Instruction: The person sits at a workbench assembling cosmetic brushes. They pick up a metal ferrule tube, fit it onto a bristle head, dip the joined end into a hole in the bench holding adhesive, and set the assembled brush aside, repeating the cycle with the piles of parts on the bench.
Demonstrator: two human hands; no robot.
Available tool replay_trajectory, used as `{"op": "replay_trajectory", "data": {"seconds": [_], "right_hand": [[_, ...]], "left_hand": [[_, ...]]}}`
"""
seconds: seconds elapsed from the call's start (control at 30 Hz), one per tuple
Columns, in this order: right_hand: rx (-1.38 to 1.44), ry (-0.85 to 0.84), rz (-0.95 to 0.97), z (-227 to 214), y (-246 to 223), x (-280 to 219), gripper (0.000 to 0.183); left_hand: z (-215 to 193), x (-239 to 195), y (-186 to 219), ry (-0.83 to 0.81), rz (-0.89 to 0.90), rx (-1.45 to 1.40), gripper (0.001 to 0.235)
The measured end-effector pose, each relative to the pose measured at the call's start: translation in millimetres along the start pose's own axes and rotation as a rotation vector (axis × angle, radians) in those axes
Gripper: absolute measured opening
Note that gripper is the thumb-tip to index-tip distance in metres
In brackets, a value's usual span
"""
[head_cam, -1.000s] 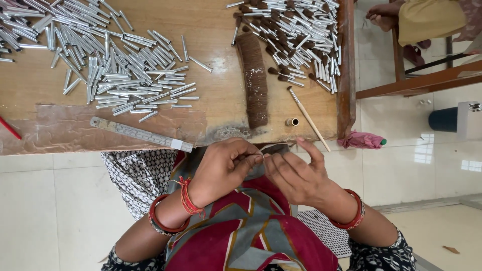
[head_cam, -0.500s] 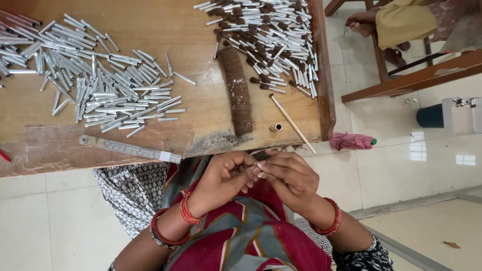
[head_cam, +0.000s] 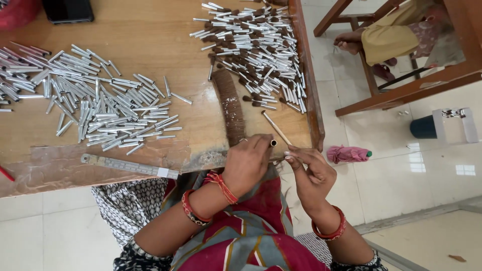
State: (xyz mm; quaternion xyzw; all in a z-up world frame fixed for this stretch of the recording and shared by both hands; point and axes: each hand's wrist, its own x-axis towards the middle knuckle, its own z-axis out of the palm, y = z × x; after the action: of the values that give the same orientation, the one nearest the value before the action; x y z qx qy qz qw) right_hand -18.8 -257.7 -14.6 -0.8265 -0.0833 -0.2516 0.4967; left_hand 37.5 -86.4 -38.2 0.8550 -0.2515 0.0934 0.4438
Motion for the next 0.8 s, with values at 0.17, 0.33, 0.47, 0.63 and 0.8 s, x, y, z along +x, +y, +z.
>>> {"op": "replay_trajectory", "data": {"seconds": [0.17,0.33,0.47,0.63,0.8], "right_hand": [[0.106,-0.021,0.218,5.5,6.9,-8.8,0.010],[0.389,-0.146,0.387,20.9,7.9,-19.2,0.010],[0.431,-0.226,0.439,33.5,9.8,-27.6,0.011],[0.179,-0.262,0.258,39.9,-4.4,-22.9,0.011],[0.089,-0.370,0.187,38.4,-19.9,-12.7,0.021]], "left_hand": [[-20.2,-15.7,3.1,0.041,0.045,-0.064,0.034],[-42.6,-45.7,-6.1,0.107,0.003,-0.142,0.027],[-55.0,-61.8,-11.0,0.139,0.006,-0.117,0.024],[-59.8,-67.3,-12.6,0.158,0.037,-0.124,0.025],[-59.6,-73.0,-18.8,0.155,0.086,-0.117,0.027]]}}
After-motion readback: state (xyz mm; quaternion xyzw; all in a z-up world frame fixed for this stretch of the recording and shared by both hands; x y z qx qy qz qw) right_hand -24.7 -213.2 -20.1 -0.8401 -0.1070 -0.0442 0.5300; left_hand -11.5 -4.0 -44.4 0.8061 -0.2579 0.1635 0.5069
